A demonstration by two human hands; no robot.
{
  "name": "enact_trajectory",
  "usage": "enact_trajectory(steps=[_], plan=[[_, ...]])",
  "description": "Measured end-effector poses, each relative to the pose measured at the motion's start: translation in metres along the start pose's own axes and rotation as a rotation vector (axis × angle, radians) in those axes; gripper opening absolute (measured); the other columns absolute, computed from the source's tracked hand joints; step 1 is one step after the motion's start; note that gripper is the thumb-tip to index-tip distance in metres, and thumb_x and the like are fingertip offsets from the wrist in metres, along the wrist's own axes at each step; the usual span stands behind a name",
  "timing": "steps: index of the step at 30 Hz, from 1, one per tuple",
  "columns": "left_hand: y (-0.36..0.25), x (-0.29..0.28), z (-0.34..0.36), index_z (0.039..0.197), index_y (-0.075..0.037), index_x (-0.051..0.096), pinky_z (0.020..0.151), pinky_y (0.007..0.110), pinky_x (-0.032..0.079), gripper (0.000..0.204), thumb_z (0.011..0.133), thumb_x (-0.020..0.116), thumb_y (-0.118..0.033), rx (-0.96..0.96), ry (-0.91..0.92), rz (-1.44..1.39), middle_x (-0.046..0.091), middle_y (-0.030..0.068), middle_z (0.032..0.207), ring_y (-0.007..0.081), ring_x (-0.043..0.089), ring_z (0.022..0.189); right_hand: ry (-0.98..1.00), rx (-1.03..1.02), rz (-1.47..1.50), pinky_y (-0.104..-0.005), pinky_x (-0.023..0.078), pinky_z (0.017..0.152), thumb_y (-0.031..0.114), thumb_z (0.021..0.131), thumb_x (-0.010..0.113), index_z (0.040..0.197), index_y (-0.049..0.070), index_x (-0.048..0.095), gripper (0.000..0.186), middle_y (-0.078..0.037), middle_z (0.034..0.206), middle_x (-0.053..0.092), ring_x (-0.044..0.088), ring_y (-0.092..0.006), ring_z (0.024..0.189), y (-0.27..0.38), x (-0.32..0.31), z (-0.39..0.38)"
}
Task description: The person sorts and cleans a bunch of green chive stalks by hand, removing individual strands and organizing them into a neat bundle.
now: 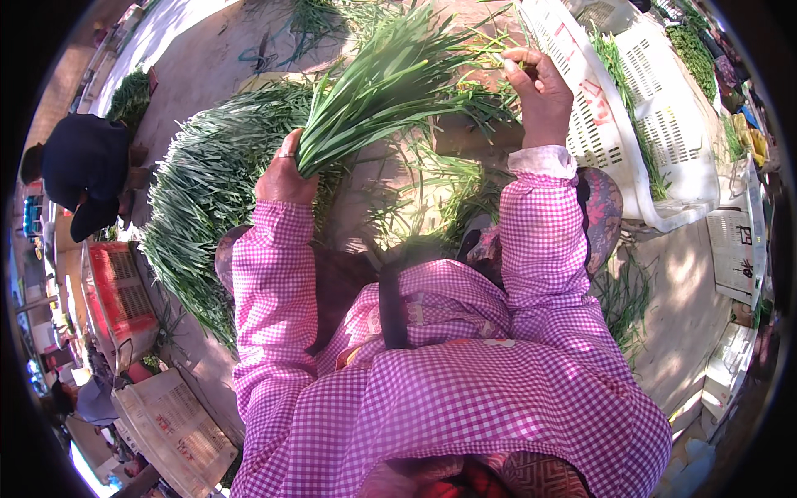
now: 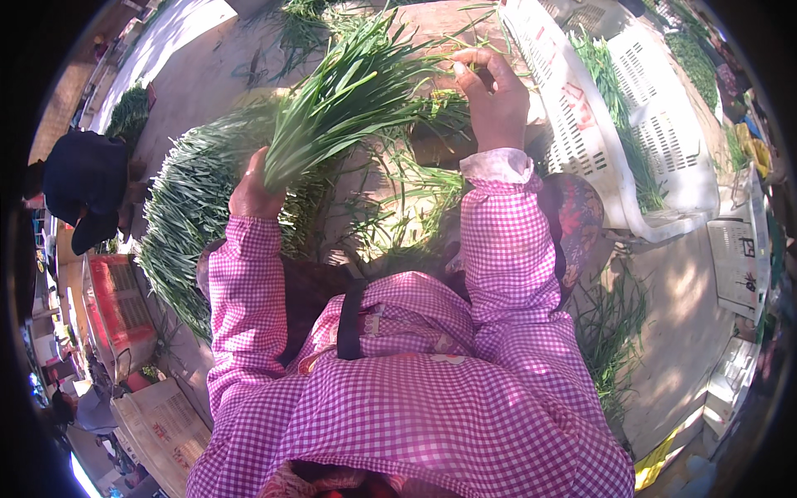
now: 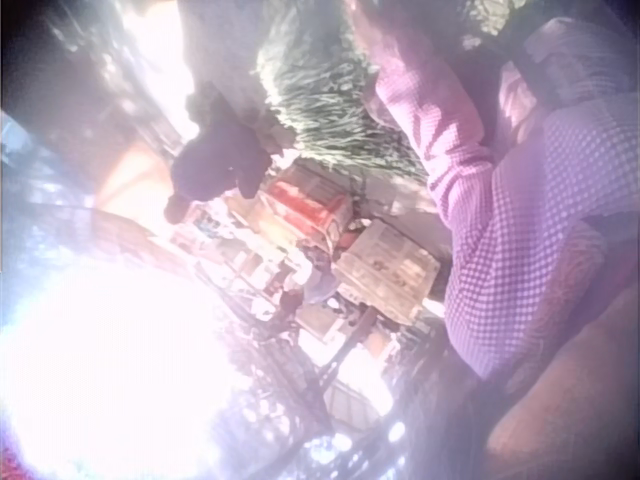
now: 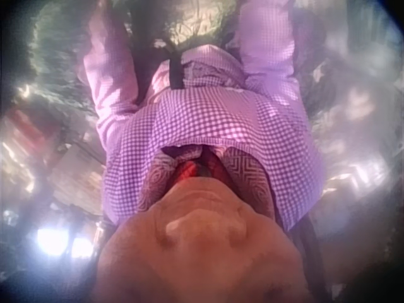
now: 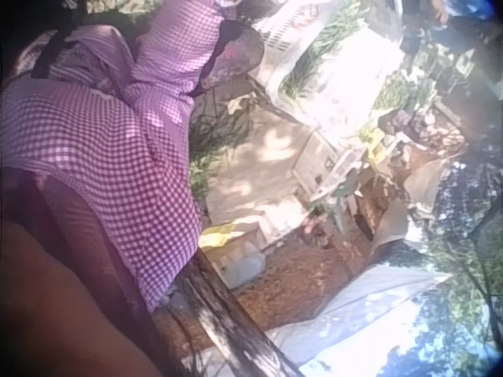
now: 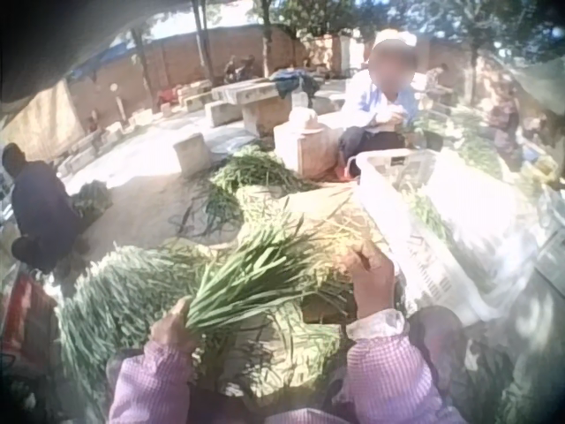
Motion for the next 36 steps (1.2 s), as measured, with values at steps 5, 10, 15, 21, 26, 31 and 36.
enact_trajectory(steps=[5, 10, 15, 21, 26, 31, 36], plan=[[0.002, 0.000, 0.001, 0.122, -0.022, 0.047, 0.073, 0.040, 0.051, 0.054, 0.072, 0.066, -0.018, 0.014, -0.008, -0.008, 0.062, 0.0093, 0.106, 0.0309, 0.063, 0.090, 0.280, 0.159, -0.074, -0.0223, 0.048, 0.061, 0.016, 0.085, 0.058, 0.105, 0.013, 0.064, 0.021, -0.001, 0.085, 0.067, 0.058, -0.0074, 0.065, -0.009, 0.022, -0.008], [-0.006, -0.003, -0.001, 0.122, -0.023, 0.046, 0.074, 0.039, 0.051, 0.054, 0.072, 0.066, -0.017, 0.015, 0.006, -0.018, 0.062, 0.0088, 0.106, 0.0306, 0.063, 0.091, 0.420, 0.056, -0.396, -0.0234, 0.049, 0.058, 0.022, 0.089, 0.054, 0.107, 0.008, 0.062, 0.024, -0.005, 0.088, 0.067, 0.057, -0.0087, 0.057, -0.011, 0.044, -0.023], [0.004, 0.002, 0.000, 0.123, -0.023, 0.046, 0.075, 0.038, 0.051, 0.055, 0.071, 0.066, -0.016, 0.046, -0.046, -0.056, 0.062, 0.0086, 0.107, 0.0309, 0.063, 0.091, 0.427, -0.008, -0.573, -0.0264, 0.049, 0.055, 0.026, 0.087, 0.058, 0.091, 0.003, 0.063, 0.024, -0.007, 0.076, 0.063, 0.061, -0.0123, 0.057, -0.019, 0.048, -0.024], [0.038, 0.038, 0.014, 0.124, -0.023, 0.046, 0.075, 0.038, 0.051, 0.056, 0.072, 0.067, -0.018, -0.005, -0.026, -0.259, 0.062, 0.0089, 0.107, 0.0309, 0.063, 0.091, 0.160, 0.163, -0.037, -0.0246, 0.044, 0.049, 0.027, 0.085, 0.062, 0.084, 0.003, 0.061, 0.024, -0.004, 0.068, 0.062, 0.056, -0.0107, 0.050, -0.016, 0.034, -0.016], [-0.002, -0.006, -0.001, 0.121, -0.024, 0.048, 0.075, 0.037, 0.051, 0.052, 0.073, 0.067, -0.020, -0.045, -0.048, -0.063, 0.063, 0.0078, 0.105, 0.0302, 0.063, 0.091, -0.164, 0.261, 0.164, -0.0203, 0.048, 0.052, 0.017, 0.085, 0.064, 0.089, 0.004, 0.064, 0.013, 0.001, 0.072, 0.060, 0.054, -0.0076, 0.055, -0.010, -0.026, 0.001], [0.039, 0.008, 0.012, 0.119, -0.026, 0.048, 0.073, 0.039, 0.051, 0.051, 0.073, 0.069, -0.023, -0.058, -0.133, -0.141, 0.065, 0.0084, 0.100, 0.0313, 0.064, 0.088, 0.071, 0.154, 0.020, -0.0200, 0.040, 0.054, 0.033, 0.086, 0.062, 0.088, 0.007, 0.067, 0.026, 0.002, 0.066, 0.058, 0.052, -0.0058, 0.057, 0.004, -0.020, 0.006], [0.042, 0.005, 0.010, 0.118, -0.028, 0.049, 0.069, 0.040, 0.051, 0.052, 0.071, 0.070, -0.024, -0.076, -0.217, -0.084, 0.067, 0.0084, 0.092, 0.0318, 0.065, 0.082, 0.553, 0.272, -0.158, -0.0229, 0.041, 0.054, 0.049, 0.083, 0.060, 0.096, 0.006, 0.066, 0.045, 0.001, 0.062, 0.054, 0.052, -0.0083, 0.052, -0.019, 0.019, -0.014]])
Point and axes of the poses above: each hand's wrist, its own z-axis towards the middle knuckle, its own x-axis out of the palm, y = z × x, the point moved 8 cm from there along z, towards the middle knuckle
